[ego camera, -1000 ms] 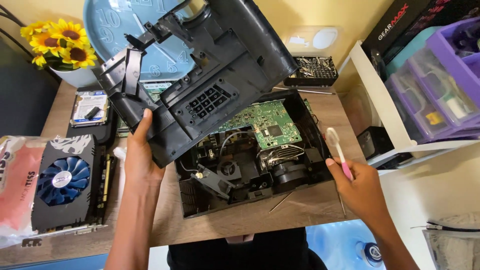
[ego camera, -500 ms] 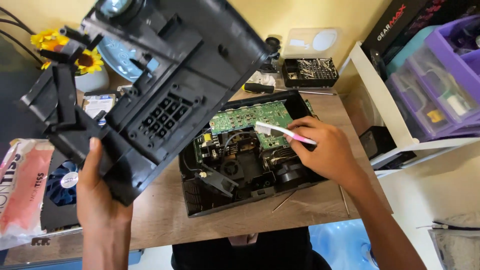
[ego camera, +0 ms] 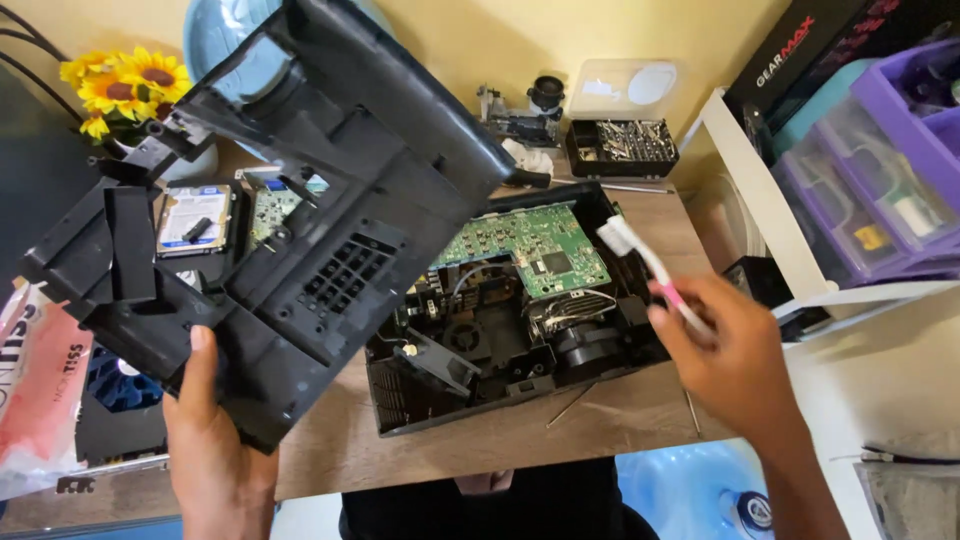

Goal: Cleaning the internal plastic cover of an electronic device using a toothbrush to remove dust from crevices.

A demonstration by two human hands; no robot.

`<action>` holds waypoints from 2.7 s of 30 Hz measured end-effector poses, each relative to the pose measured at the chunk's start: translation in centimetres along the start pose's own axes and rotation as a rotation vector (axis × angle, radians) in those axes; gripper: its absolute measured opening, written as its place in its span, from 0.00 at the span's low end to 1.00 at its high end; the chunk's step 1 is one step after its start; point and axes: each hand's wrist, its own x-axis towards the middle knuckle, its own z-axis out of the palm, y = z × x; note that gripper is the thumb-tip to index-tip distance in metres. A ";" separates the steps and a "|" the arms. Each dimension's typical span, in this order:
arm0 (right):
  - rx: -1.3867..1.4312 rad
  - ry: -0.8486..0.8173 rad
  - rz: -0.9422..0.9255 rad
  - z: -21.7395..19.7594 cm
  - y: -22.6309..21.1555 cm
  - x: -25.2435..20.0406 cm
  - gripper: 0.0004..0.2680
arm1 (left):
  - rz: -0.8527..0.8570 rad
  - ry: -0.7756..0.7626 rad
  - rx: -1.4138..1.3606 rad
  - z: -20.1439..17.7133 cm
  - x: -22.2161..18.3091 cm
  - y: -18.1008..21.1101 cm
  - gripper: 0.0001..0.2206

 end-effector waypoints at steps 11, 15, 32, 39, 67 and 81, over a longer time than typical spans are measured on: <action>0.028 0.199 -0.071 -2.0 0.2 -4.8 0.12 | -0.053 0.186 0.046 4.2 -3.7 -1.4 0.25; 0.060 0.118 -0.007 -0.2 -0.2 -4.7 0.13 | -0.115 0.058 0.075 4.7 -5.0 -2.3 0.22; 0.160 -0.006 -0.376 4.9 -1.7 -4.7 0.11 | -0.195 -0.006 0.042 5.6 -5.5 -1.7 0.23; 0.231 0.007 -0.191 6.7 -1.2 -5.4 0.08 | -0.208 -0.051 -0.014 5.4 -5.5 -1.5 0.24; 0.184 -0.060 -0.376 8.9 -2.6 -5.7 0.11 | -0.174 -0.078 0.012 5.1 -5.2 -1.4 0.27; 0.245 -0.088 -0.413 9.0 -2.8 -5.9 0.11 | -0.142 -0.142 -0.007 4.8 -5.4 -1.4 0.25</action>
